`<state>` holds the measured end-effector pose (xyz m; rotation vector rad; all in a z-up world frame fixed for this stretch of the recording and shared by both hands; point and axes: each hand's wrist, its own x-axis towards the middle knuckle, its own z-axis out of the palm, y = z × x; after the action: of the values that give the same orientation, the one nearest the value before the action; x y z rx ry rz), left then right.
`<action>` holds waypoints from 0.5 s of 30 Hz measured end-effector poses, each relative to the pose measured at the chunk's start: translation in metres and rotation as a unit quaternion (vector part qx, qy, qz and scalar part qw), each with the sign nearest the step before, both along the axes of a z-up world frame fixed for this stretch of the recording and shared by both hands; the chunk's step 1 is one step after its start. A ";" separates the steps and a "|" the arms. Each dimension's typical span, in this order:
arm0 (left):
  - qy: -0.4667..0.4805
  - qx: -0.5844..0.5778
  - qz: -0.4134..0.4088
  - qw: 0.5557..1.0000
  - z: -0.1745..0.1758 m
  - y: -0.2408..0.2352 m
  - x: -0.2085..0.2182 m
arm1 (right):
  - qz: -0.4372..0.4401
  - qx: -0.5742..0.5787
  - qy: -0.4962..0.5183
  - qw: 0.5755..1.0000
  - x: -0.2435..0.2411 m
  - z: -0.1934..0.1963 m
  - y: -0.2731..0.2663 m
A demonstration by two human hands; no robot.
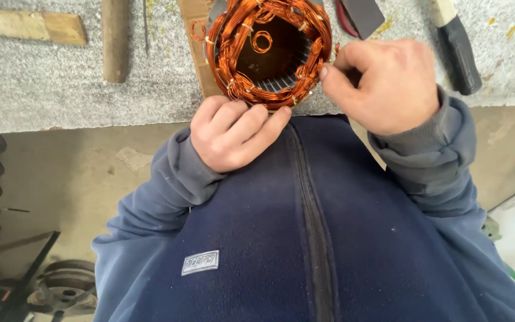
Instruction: Manually arranging and securing copper windings into the slots of an electric motor stator.
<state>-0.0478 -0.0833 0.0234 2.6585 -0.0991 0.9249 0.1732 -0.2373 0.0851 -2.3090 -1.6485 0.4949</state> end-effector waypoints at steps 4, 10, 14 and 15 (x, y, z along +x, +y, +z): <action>-0.002 0.014 -0.007 1.000 -0.003 0.000 0.005 | -0.051 0.000 0.009 0.999 -0.006 -0.004 -0.003; -0.016 0.024 -0.022 0.999 -0.005 0.002 0.004 | -0.084 0.048 -0.022 0.995 -0.018 -0.005 0.008; -0.035 0.040 -0.027 0.998 -0.014 0.007 0.001 | -0.068 0.063 -0.055 0.994 -0.019 -0.015 0.002; -0.035 0.040 -0.028 0.998 -0.017 0.008 0.001 | -0.068 0.064 -0.054 0.994 -0.019 -0.015 0.001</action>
<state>-0.0470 -0.0749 0.0065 2.6824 -0.2293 1.0159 0.1545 -0.2362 0.0702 -2.3699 -1.5069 0.2319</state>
